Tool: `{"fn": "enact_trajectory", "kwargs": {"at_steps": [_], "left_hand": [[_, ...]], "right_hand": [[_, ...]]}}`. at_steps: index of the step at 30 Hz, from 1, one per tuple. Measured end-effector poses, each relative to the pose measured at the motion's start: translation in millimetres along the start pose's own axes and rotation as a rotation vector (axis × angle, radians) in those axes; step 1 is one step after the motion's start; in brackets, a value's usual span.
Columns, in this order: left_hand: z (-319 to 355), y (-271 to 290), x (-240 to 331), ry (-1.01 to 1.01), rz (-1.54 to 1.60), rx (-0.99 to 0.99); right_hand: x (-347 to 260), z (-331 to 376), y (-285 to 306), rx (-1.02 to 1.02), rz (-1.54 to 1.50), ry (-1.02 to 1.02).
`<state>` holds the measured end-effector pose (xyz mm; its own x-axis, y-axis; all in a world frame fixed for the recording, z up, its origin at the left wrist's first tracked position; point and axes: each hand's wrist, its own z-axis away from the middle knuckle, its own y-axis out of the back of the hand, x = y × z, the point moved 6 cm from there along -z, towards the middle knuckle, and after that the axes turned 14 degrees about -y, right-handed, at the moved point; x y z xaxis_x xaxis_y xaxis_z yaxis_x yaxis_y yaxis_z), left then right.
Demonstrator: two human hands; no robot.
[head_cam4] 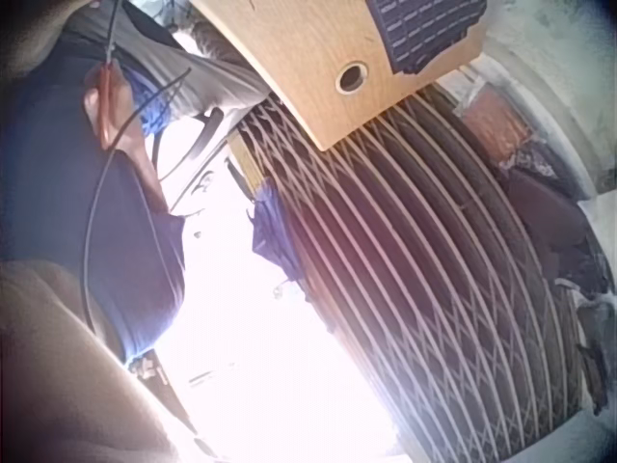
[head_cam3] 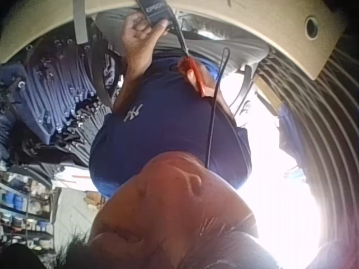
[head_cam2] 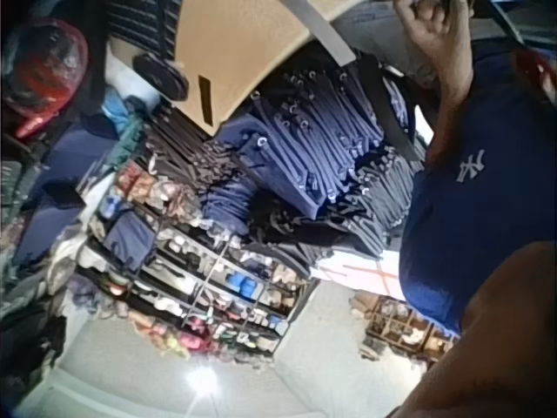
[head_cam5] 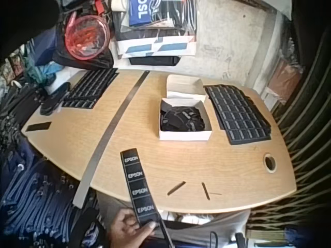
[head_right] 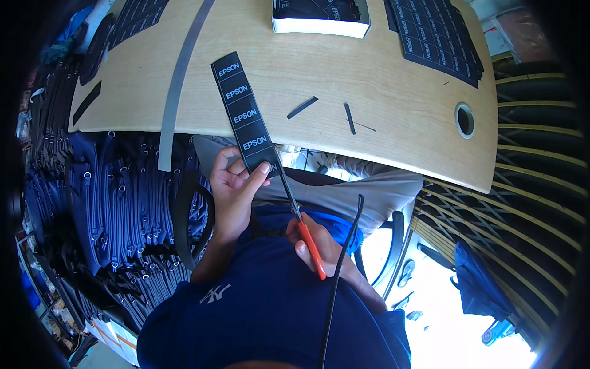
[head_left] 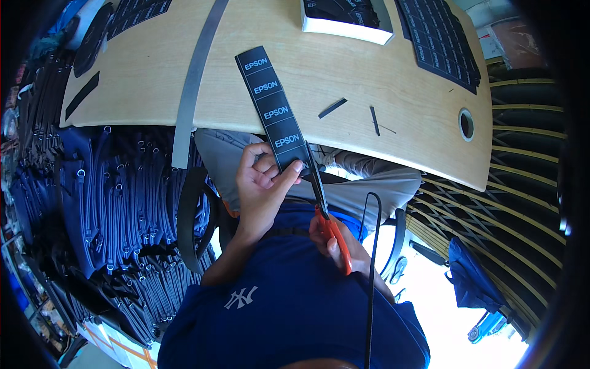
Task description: The person cuts printed label sheets using scissors, cutting strips from the sheet and trimming individual labels.
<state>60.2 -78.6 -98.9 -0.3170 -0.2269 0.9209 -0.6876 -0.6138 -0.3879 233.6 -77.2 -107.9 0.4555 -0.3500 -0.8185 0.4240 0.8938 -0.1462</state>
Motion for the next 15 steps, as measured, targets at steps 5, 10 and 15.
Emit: {"fn": "enact_trajectory", "kwargs": {"at_steps": [5, 10, 15], "left_hand": [[0.6, -0.4, -0.1, 0.004, 0.008, -0.008], [0.1, 1.2, -2.0, 0.025, -0.001, 0.003], [-0.5, 0.8, -1.7, 0.037, 0.008, 0.004]], "right_hand": [[-1.9, -1.8, 1.4, 0.023, -0.013, 0.032], [-3.4, -0.8, 2.7, 0.02, -0.018, -0.008], [-4.0, -2.1, 0.8, 0.005, -0.06, -0.027]]}}
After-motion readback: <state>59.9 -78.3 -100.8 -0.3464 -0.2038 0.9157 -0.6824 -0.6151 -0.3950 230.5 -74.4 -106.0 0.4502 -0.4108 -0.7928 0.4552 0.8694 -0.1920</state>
